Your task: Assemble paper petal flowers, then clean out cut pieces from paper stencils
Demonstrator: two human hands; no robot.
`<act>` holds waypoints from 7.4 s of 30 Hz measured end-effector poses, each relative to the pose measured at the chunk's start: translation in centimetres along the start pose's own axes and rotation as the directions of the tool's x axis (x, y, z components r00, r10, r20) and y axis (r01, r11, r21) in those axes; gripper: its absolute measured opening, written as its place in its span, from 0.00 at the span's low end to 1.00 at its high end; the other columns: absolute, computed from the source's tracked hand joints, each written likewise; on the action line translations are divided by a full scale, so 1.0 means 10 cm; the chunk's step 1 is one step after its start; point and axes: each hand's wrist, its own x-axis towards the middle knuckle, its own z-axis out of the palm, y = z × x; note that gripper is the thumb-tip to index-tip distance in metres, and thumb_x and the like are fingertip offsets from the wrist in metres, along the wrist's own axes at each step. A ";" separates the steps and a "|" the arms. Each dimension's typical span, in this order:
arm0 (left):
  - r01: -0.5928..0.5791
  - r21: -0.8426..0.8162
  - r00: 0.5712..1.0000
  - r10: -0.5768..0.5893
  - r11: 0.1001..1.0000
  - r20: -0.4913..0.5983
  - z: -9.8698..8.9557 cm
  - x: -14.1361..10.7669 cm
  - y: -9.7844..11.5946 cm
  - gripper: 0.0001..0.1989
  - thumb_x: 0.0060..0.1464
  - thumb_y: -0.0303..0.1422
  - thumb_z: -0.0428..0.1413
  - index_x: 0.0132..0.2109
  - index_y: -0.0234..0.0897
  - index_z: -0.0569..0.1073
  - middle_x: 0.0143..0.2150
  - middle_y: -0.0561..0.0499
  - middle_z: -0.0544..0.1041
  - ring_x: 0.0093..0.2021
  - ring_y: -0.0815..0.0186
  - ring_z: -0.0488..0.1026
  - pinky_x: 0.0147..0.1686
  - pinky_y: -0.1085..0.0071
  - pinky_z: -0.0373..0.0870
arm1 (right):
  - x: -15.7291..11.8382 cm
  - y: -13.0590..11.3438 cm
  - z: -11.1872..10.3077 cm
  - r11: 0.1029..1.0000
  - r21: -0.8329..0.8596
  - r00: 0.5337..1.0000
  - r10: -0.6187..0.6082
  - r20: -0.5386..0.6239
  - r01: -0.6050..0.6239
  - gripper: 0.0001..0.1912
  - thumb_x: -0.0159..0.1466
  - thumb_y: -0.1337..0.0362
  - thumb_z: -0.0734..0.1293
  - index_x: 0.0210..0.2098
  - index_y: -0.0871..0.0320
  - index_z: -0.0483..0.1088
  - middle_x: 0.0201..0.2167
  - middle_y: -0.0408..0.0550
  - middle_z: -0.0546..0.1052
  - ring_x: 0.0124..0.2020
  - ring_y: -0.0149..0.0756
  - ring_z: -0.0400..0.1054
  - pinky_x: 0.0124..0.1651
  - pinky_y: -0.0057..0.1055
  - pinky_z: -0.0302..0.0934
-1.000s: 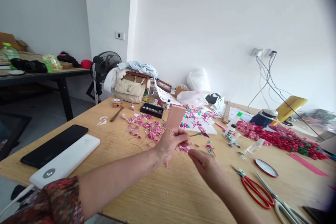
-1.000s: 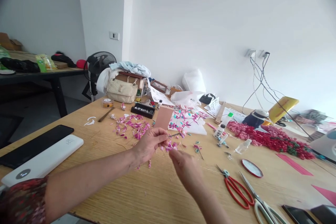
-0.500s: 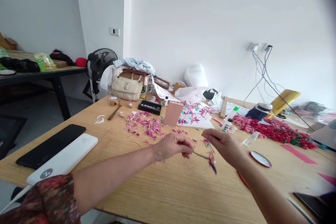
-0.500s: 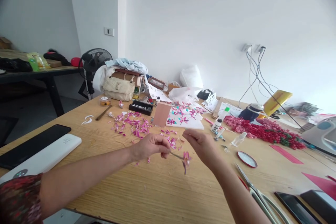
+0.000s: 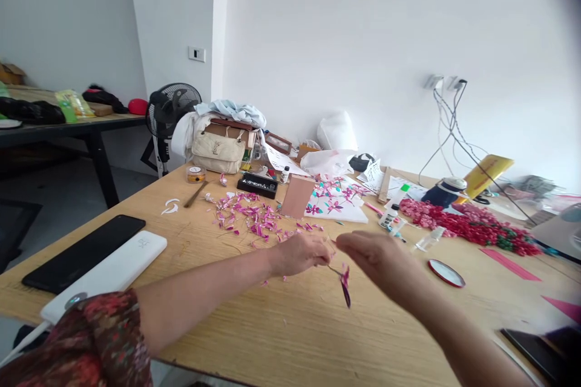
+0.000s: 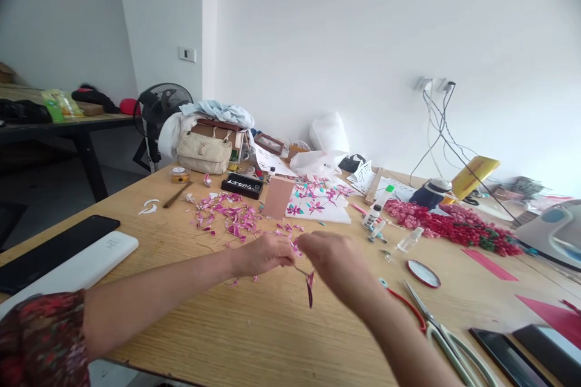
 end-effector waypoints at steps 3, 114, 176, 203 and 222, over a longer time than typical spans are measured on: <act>0.129 -0.304 0.987 -0.092 0.944 0.132 0.00 -0.09 0.14 0.05 0.45 0.25 0.55 0.24 0.35 0.72 0.24 0.53 0.68 0.24 0.71 0.65 0.28 0.74 0.62 | 0.04 0.36 -0.10 0.968 0.233 0.994 0.104 -0.033 -0.093 0.12 0.61 0.61 0.57 0.25 0.55 0.68 0.20 0.43 0.70 0.23 0.31 0.61 0.25 0.26 0.50; 0.124 -0.736 0.809 -0.497 0.665 -0.313 0.00 0.36 -0.41 0.10 0.36 0.31 0.63 0.23 0.31 0.70 0.23 0.54 0.68 0.26 0.74 0.62 0.29 0.76 0.57 | 0.57 0.28 1.18 0.115 0.991 0.789 0.615 -0.015 -0.071 0.12 0.50 0.56 0.67 0.24 0.61 0.71 0.20 0.43 0.69 0.24 0.31 0.57 0.29 0.29 0.51; 0.272 -0.776 0.834 -0.541 0.569 -0.104 -0.06 0.32 -0.38 0.14 0.35 0.34 0.64 0.24 0.32 0.67 0.22 0.57 0.65 0.23 0.75 0.62 0.26 0.76 0.58 | 0.53 0.26 1.15 -0.003 0.988 0.798 0.590 0.125 -0.152 0.15 0.49 0.53 0.68 0.19 0.59 0.64 0.15 0.37 0.59 0.17 0.25 0.47 0.21 0.26 0.42; 0.380 -0.785 0.817 -0.575 0.488 0.039 -0.23 0.31 -0.44 0.14 0.34 0.34 0.65 0.26 0.32 0.68 0.25 0.54 0.71 0.26 0.73 0.68 0.29 0.75 0.63 | 0.53 0.41 1.17 0.253 0.957 0.807 0.589 -0.035 -0.143 0.16 0.48 0.51 0.67 0.20 0.58 0.64 0.15 0.39 0.61 0.18 0.28 0.52 0.21 0.26 0.46; 0.310 -0.723 0.842 -0.531 0.617 -0.092 -0.29 0.22 -0.22 0.10 0.40 0.33 0.62 0.27 0.32 0.69 0.24 0.52 0.74 0.26 0.72 0.71 0.32 0.75 0.67 | 0.05 0.66 0.70 0.682 0.608 0.724 0.646 -0.240 -0.407 0.05 0.54 0.64 0.61 0.29 0.55 0.69 0.37 0.47 0.69 0.34 0.38 0.63 0.35 0.33 0.52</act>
